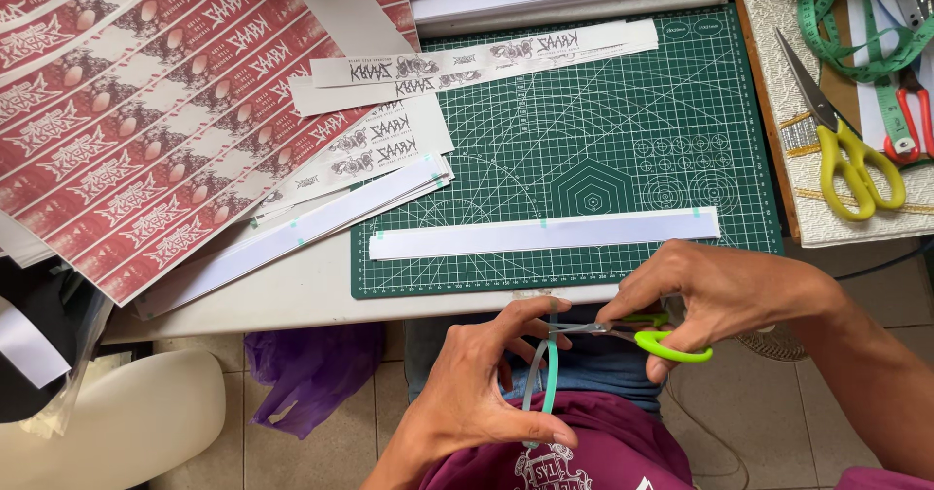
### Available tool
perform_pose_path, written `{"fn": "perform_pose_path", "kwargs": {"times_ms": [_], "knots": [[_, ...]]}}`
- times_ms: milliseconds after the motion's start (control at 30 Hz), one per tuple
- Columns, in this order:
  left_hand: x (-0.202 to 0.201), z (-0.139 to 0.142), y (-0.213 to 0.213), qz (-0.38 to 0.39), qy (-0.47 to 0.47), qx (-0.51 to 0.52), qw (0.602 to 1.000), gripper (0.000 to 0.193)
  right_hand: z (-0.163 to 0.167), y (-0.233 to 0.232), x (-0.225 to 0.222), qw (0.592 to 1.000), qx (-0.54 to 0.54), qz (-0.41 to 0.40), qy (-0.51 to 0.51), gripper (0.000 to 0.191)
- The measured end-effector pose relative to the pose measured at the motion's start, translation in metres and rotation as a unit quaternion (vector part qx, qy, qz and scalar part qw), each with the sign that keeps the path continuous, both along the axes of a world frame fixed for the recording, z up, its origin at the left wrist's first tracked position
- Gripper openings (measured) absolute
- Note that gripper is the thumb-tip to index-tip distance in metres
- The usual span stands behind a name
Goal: The person assembles long white paper strips by applying small pieces of green tape at intervals. They cut the tape with scissors, place it on the strips, and smooth it down. The process is repeated for multiple strips on a green cutting mat.
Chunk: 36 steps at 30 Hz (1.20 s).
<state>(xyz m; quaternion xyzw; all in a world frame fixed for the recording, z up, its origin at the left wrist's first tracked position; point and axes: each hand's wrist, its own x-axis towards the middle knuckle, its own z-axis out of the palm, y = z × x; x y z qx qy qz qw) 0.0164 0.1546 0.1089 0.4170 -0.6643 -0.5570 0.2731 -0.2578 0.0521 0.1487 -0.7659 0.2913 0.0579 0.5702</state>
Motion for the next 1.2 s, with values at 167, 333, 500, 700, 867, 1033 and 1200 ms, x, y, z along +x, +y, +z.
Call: {"fn": "perform_pose_path", "kwargs": {"times_ms": [167, 333, 500, 700, 867, 1033, 1200], "knots": [[0.001, 0.000, 0.000, -0.002, 0.000, 0.009, 1.000, 0.114, 0.002, -0.002, 0.002, 0.999, 0.006, -0.004, 0.031, 0.070], [-0.001, -0.001, 0.001, 0.001, 0.001, 0.016, 1.000, 0.117, 0.001, -0.002, 0.001, 0.997, 0.018, -0.012, 0.075, 0.068], [0.000, -0.002, 0.000, 0.008, -0.009, 0.006, 1.000, 0.118, -0.005, 0.000, -0.005, 0.997, 0.043, -0.036, 0.057, 0.057], [-0.002, -0.005, 0.002, 0.049, -0.034, -0.066, 0.996, 0.125, -0.004, 0.006, -0.014, 0.959, -0.049, -0.064, -0.271, 0.056], [-0.010, -0.007, 0.004, 0.063, -0.057, -0.113, 0.990, 0.122, -0.016, 0.035, 0.008, 0.943, 0.015, -0.305, -0.129, 0.044], [-0.014, -0.006, 0.006, 0.061, -0.061, -0.142, 0.986, 0.119, -0.014, 0.039, 0.026, 0.947, -0.019, -0.307, -0.091, 0.037], [-0.016, -0.006, 0.006, 0.062, -0.067, -0.153, 0.984, 0.119, -0.009, 0.039, 0.039, 0.944, -0.003, -0.316, -0.091, 0.033]]}}
